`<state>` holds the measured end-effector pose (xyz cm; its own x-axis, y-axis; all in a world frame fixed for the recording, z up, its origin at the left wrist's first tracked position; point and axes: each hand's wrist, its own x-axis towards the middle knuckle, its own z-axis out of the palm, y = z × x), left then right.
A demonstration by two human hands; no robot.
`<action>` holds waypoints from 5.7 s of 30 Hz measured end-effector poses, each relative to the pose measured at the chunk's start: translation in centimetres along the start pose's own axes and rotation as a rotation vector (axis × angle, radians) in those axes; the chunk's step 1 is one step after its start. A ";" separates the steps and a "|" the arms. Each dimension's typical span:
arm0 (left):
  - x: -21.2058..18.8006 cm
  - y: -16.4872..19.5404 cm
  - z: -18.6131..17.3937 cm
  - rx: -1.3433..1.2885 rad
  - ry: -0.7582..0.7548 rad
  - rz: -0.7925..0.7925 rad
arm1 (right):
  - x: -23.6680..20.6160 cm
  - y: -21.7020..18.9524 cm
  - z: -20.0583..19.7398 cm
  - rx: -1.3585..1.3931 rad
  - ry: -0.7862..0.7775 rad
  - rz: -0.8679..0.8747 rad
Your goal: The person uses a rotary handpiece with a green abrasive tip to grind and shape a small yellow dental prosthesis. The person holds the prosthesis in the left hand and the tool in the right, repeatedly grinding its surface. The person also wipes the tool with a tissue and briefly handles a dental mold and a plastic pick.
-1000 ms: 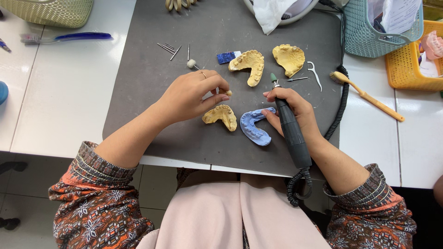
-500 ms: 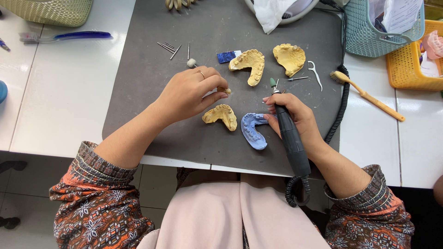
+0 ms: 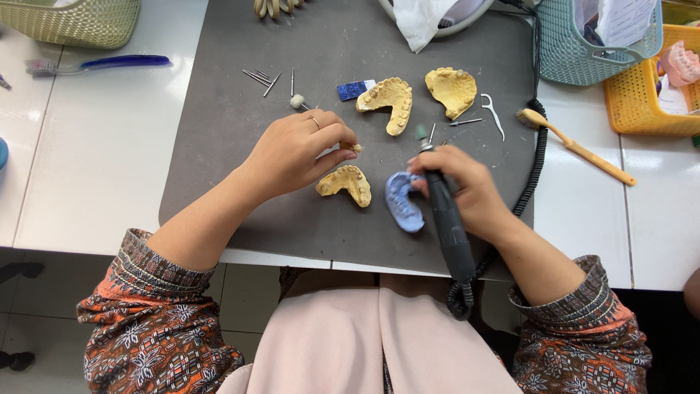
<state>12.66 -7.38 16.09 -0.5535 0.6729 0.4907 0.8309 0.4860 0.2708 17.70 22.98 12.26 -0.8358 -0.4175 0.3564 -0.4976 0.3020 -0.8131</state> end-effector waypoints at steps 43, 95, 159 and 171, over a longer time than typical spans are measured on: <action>0.0 -1.7 1.8 -1.108 -0.089 -0.706 | 2.1 2.0 1.1 0.797 0.371 -0.019; -0.8 0.2 2.0 -0.317 -0.153 -0.124 | -0.1 6.1 -2.3 0.494 0.543 -0.056; -1.5 0.8 2.1 -0.126 -0.264 -0.194 | -0.3 6.3 -2.1 0.537 0.514 -0.081; -0.6 2.2 1.6 -0.139 -0.398 -0.531 | -0.4 6.7 -2.2 0.518 0.512 -0.083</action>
<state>14.74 -5.84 15.01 -0.8451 0.5295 -0.0740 0.4251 0.7493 0.5078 14.14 27.07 7.66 -0.8667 0.0699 0.4939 -0.4967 -0.2106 -0.8419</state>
